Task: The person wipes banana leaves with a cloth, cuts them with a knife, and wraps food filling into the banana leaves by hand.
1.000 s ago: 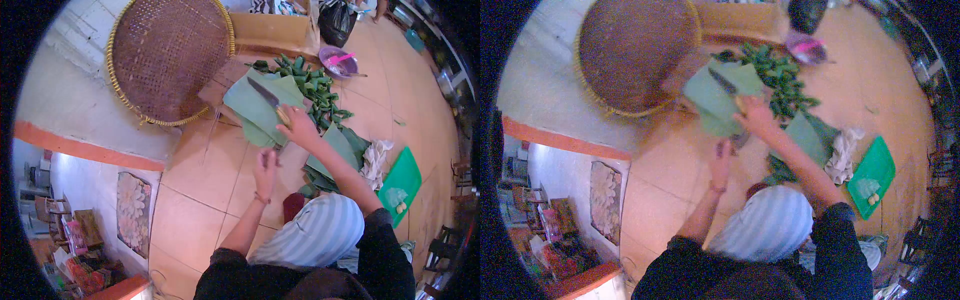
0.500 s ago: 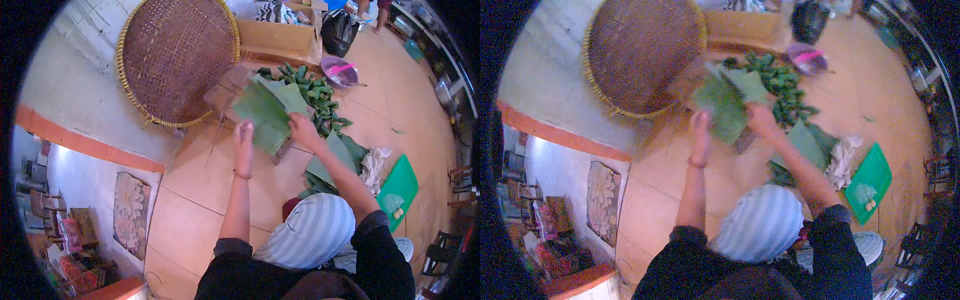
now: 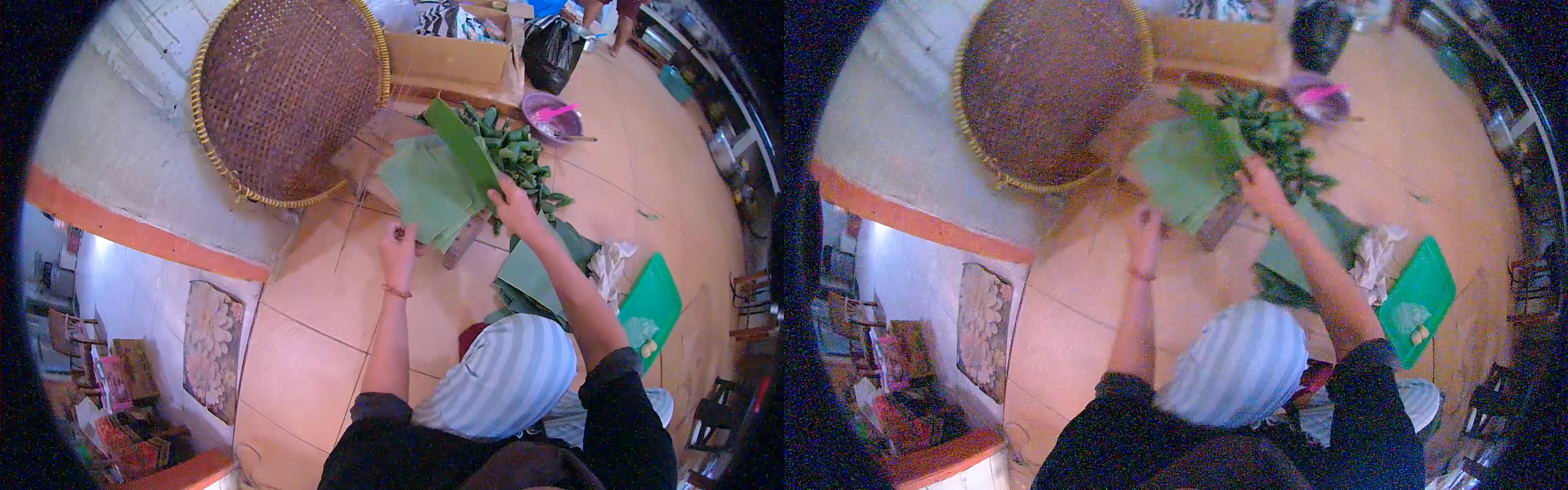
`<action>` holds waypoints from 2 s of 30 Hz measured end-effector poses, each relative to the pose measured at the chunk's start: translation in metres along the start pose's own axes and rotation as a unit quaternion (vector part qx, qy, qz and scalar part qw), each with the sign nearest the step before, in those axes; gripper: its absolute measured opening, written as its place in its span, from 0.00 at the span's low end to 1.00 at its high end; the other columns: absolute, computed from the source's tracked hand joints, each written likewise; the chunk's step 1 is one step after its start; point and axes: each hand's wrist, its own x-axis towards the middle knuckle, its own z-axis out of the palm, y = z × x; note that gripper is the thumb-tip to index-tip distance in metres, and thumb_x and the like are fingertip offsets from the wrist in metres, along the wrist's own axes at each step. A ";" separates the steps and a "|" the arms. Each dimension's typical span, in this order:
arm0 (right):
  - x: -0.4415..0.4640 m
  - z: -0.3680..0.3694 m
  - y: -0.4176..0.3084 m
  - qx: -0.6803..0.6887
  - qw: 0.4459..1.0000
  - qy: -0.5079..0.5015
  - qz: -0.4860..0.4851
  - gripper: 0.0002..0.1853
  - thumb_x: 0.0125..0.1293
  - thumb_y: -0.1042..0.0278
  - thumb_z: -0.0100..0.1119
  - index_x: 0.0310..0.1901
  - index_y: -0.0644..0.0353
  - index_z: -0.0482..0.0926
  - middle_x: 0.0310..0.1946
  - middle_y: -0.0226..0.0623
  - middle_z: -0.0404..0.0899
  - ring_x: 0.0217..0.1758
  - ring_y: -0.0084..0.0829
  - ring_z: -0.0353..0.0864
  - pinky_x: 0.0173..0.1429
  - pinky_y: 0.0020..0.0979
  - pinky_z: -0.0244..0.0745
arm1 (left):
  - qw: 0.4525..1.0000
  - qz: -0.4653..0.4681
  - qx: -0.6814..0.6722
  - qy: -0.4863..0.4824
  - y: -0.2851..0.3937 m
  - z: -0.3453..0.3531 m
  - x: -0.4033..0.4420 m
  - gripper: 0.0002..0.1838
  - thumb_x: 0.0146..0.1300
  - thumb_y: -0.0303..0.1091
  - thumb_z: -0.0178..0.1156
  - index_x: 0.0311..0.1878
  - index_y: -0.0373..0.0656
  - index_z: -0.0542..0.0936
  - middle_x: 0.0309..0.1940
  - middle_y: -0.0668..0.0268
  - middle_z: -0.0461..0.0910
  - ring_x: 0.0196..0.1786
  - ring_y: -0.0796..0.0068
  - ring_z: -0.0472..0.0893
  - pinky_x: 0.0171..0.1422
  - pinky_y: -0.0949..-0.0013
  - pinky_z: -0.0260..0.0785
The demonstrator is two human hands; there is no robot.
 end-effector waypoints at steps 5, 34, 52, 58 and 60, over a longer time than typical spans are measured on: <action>0.000 -0.004 -0.019 0.035 0.999 0.012 0.038 0.17 0.59 0.65 0.51 0.46 0.67 0.72 0.46 0.54 0.73 0.54 0.52 0.68 0.59 0.43 0.63 | 0.981 0.126 0.061 0.131 0.035 -0.028 0.001 0.08 0.63 0.29 0.50 0.42 0.35 0.66 0.35 0.60 0.73 0.32 0.76 0.76 0.24 0.71 0.77; -0.054 -0.154 -0.102 0.397 0.914 0.009 0.083 0.21 0.57 0.61 0.62 0.51 0.61 0.73 0.41 0.33 0.78 0.44 0.20 0.74 0.48 0.26 0.70 | 0.976 0.135 -0.138 -0.101 0.179 0.070 -0.048 0.11 0.61 0.27 0.55 0.46 0.35 0.70 0.37 0.61 0.75 0.36 0.75 0.76 0.28 0.70 0.78; -0.140 -0.271 -0.046 0.202 0.926 0.318 0.033 0.15 0.58 0.70 0.59 0.48 0.65 0.76 0.36 0.33 0.80 0.37 0.19 0.76 0.44 0.24 0.72 | 0.949 0.231 -0.026 -0.213 0.238 0.132 -0.055 0.06 0.60 0.28 0.56 0.35 0.34 0.76 0.27 0.64 0.77 0.24 0.78 0.76 0.23 0.75 0.72; -0.099 -0.213 -0.017 0.199 0.948 0.214 0.123 0.14 0.60 0.68 0.57 0.47 0.63 0.77 0.34 0.31 0.79 0.33 0.19 0.76 0.38 0.23 0.70 | 0.994 0.070 0.008 -0.087 0.118 0.022 0.015 0.09 0.60 0.32 0.56 0.36 0.34 0.74 0.29 0.62 0.76 0.26 0.75 0.77 0.24 0.74 0.73; -0.070 -0.176 -0.014 0.196 0.956 0.149 0.159 0.14 0.59 0.68 0.57 0.47 0.62 0.77 0.34 0.30 0.79 0.33 0.19 0.75 0.39 0.23 0.69 | 0.996 -0.004 -0.047 -0.080 0.079 0.002 0.021 0.09 0.60 0.31 0.56 0.36 0.33 0.73 0.29 0.60 0.76 0.28 0.73 0.78 0.26 0.72 0.75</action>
